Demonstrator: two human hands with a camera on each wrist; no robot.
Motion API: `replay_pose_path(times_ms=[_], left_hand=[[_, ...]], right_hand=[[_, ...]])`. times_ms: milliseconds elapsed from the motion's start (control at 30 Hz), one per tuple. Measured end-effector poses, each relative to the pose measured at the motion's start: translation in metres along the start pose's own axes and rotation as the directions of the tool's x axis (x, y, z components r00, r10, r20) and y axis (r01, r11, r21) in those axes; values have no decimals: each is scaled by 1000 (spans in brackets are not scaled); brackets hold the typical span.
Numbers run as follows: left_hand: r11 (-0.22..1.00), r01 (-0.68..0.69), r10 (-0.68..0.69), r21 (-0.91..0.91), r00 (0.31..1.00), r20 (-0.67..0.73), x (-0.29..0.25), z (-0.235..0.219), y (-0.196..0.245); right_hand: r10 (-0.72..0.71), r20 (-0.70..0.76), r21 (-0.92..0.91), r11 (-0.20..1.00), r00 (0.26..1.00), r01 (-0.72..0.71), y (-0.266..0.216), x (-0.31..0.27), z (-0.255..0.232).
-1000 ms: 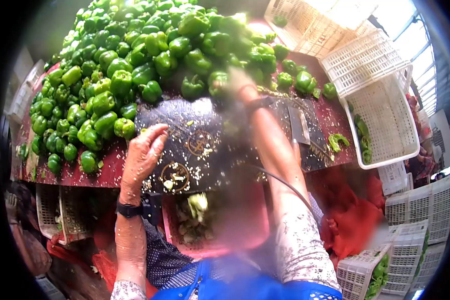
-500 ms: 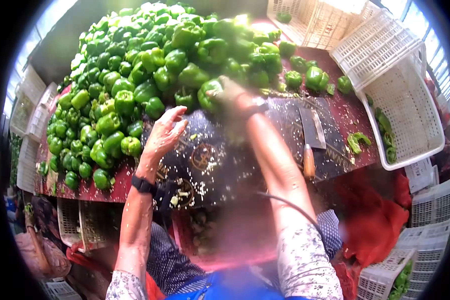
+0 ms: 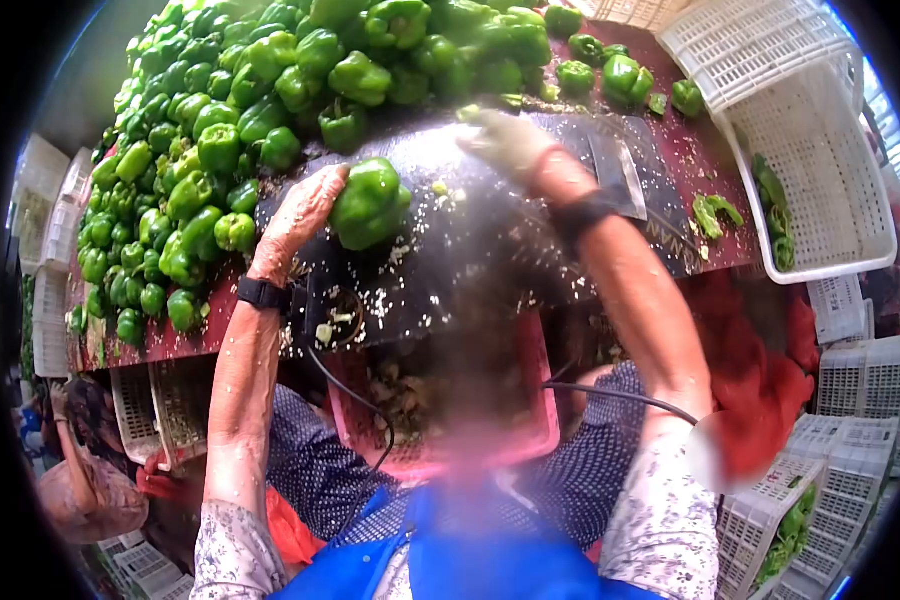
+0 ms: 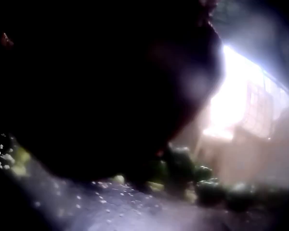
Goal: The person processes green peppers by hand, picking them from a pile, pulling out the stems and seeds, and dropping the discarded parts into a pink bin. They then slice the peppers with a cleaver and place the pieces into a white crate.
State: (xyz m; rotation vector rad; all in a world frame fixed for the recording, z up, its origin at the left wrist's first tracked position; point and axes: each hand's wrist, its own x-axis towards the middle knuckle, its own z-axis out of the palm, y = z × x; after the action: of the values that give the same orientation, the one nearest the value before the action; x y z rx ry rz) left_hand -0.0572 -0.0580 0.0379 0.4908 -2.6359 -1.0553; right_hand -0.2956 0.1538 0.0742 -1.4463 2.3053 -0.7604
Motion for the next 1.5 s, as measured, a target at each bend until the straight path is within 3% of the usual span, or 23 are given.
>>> replay_pose_path(times_ms=[100,167,267,333,367,400,433,467,500,567,600,633,700,800,933,967,1000,1100,1200,1300,1367,1433,1500], left_hand=[[997,30,-28,72,999,-40,-18,0,16],[993,-31,27,-116,999,-37,-35,3,39],[945,37,-37,-326,999,8,-51,5,53],[877,109,-124,-468,992,0,-79,5,57],[924,52,-70,-379,997,-34,-85,4,42],[906,91,-88,-413,996,27,-94,-2,44],[884,137,-108,-447,990,90,-106,-8,45],[877,142,-146,-459,989,28,-118,4,10],[972,134,-151,-195,986,-76,-127,7,16],[923,218,-262,-316,960,-102,-138,12,25],[902,217,-265,-374,961,-80,-140,14,22],[878,214,-262,-429,963,-57,-138,16,18],[898,175,-219,-404,973,-67,-137,16,14],[920,197,-252,-338,959,-128,-128,18,33],[923,267,-332,-276,916,-226,-115,22,38],[925,256,-324,-281,918,-231,-112,22,32],[926,246,-316,-287,920,-231,-109,22,25],[934,221,-293,-280,923,-247,-101,21,24],[944,217,-272,-248,938,-213,-95,15,38],[997,55,-36,62,962,-269,-86,14,25],[993,114,-115,-16,970,-213,-88,10,31],[982,182,-188,-49,964,-191,-88,10,40],[990,127,-109,55,960,-259,-87,18,35]], right_hand=[[277,-39,-438,859,960,-265,26,-59,-47],[510,-92,-515,711,855,-479,14,-100,-61],[616,-51,-433,696,786,-573,64,-122,-41],[559,-137,-356,743,818,-567,70,-125,-22],[589,-114,-325,739,800,-590,64,-125,-24],[619,-91,-295,732,780,-614,59,-125,-26],[576,-150,-258,762,804,-594,69,-121,-20],[530,-209,-225,792,822,-568,79,-118,-15],[480,-267,-197,821,836,-535,88,-115,-10],[275,-343,80,961,898,-264,97,-108,2],[361,-169,507,830,917,-234,65,-112,2],[251,-179,482,865,951,-137,11,-129,-8],[244,14,478,850,970,-221,-42,-142,-6],[-52,-26,254,966,998,57,-72,-151,27],[-57,89,400,916,994,17,-101,-174,51],[-138,12,337,933,990,126,-102,-177,59],[-116,62,343,935,991,88,-106,-180,58],[-315,-201,364,855,927,370,-99,-174,88],[-311,-177,274,896,934,351,-102,-170,95],[-254,-90,82,962,963,261,-115,-176,88],[-221,-68,-15,975,973,220,-120,-175,87],[-211,-91,-52,977,973,207,-121,-175,90],[13,77,133,991,997,-23,-129,-169,83]])
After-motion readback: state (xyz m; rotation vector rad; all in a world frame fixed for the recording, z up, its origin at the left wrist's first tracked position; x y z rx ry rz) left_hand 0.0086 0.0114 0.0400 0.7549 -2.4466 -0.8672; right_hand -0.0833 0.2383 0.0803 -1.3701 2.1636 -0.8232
